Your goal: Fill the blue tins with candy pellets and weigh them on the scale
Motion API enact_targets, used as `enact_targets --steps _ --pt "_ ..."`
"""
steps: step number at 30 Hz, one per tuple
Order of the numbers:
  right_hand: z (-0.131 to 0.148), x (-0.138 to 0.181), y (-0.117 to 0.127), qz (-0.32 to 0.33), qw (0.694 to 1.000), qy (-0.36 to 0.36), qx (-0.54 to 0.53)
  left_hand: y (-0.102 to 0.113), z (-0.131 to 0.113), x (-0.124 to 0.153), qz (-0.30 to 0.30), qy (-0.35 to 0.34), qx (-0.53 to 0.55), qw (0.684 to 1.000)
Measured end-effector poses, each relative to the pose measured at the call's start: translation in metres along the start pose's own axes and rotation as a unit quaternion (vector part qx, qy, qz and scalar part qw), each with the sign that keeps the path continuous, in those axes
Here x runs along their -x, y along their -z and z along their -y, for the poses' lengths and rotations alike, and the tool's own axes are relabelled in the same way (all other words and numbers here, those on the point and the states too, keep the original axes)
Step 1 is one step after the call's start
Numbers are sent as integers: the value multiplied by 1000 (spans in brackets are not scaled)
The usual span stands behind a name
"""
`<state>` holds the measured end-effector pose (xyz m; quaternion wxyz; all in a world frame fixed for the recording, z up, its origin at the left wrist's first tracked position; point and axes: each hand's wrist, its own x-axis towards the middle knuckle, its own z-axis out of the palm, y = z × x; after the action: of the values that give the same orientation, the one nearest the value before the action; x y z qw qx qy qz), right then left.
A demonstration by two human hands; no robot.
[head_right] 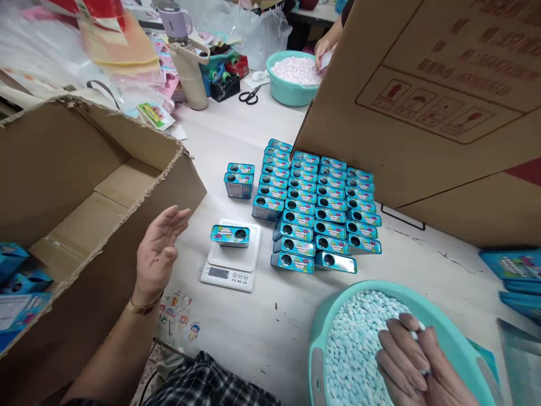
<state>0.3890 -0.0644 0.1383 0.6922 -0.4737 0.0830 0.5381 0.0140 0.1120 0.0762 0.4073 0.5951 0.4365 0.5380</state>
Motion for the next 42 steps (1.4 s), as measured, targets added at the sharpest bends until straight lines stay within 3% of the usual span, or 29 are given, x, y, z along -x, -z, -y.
enact_targets --steps 5,11,14,18,22,29,36,42 --pt "-20 -18 -67 79 995 -7 59 -9 -6 -11 41 -31 -58 997" --pt "-60 -41 -145 207 976 -37 54 -29 -19 -24 154 -94 -195 964" --pt "-87 -49 -184 238 970 -5 54 -42 -15 -30 194 -121 -227 947" --pt "-123 -58 -215 242 964 72 84 -55 -4 -32 191 -120 -242 944" --pt "-147 -65 -221 236 954 145 115 -58 0 -31 183 -104 -236 949" --pt "-155 -70 -221 222 957 146 119 -59 4 -31 173 -105 -238 950" --pt "-111 -65 -215 223 974 -24 40 -37 -15 -26 154 -91 -222 958" --pt "-66 -44 -180 240 970 7 46 -6 -30 -9 53 -41 -187 980"
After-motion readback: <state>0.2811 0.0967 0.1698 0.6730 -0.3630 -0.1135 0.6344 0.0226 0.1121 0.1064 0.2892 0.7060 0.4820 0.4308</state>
